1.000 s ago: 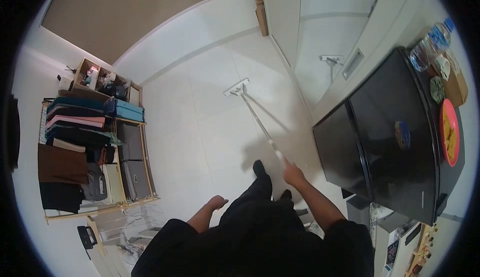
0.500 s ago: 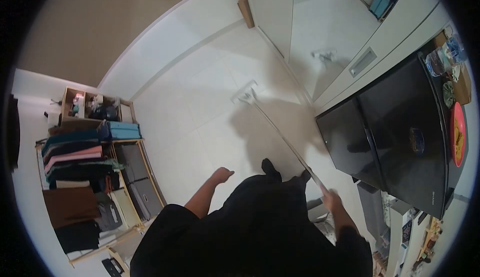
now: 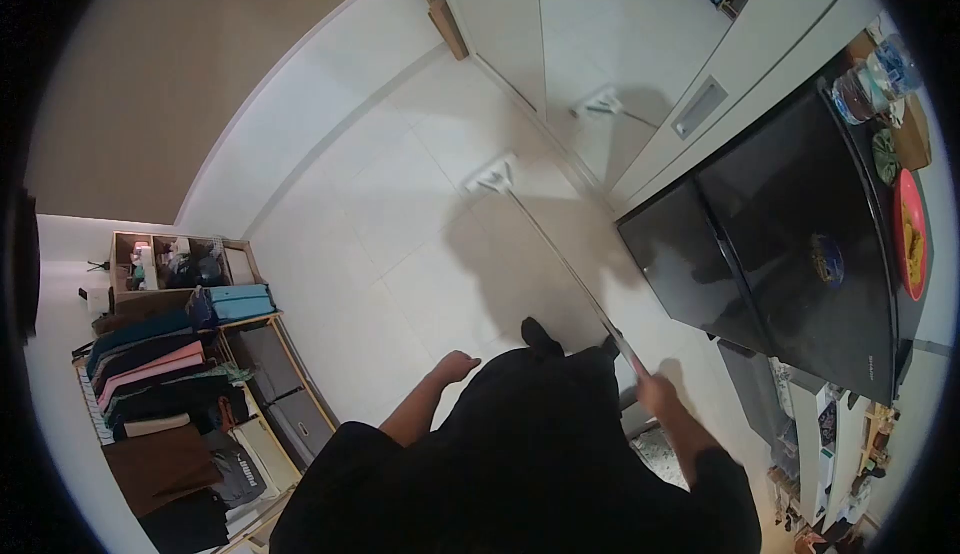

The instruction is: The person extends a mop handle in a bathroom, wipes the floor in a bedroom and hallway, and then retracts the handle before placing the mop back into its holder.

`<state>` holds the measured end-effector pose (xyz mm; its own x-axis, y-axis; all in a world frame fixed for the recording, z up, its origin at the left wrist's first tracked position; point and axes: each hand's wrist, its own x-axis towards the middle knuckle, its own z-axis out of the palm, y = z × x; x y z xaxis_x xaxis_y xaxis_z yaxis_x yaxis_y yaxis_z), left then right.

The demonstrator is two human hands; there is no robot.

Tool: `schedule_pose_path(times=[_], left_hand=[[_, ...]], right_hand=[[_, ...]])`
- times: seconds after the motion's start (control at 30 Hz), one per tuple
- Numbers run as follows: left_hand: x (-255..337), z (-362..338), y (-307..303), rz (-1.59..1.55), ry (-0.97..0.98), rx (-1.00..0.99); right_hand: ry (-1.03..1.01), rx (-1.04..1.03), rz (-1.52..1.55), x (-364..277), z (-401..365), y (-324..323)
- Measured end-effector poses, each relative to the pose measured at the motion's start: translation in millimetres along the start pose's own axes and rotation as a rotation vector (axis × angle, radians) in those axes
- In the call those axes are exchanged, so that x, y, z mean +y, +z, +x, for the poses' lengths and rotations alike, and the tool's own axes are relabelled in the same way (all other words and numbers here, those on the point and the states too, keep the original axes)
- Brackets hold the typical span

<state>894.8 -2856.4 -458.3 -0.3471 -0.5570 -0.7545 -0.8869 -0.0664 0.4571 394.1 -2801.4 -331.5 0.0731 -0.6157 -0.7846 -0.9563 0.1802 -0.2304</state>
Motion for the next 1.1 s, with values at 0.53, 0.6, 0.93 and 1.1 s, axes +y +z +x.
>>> schedule_pose_path(times=[0.53,0.6,0.93,1.1], left_hand=[[20.7,-49.1,-1.6,-0.025,-0.137,-0.047],[0.4,-31.6,26.3,0.132,-0.003,-0.066],[33.0,-6.9,-11.6,0.007,-0.086,-0.017],[88.3,-35.2,-44.5,-0.213,-0.256,0.113]], right_hand=[[0.095,0.032,-0.056,4.1,118.3,-38.2],[0.113,0.079,-0.071,36.1,-7.0,-19.5],[0.166,0.109,-0.051,104.4,-174.0,41.5],[-0.039,0.191,0.128,72.9,15.6,-12.6]])
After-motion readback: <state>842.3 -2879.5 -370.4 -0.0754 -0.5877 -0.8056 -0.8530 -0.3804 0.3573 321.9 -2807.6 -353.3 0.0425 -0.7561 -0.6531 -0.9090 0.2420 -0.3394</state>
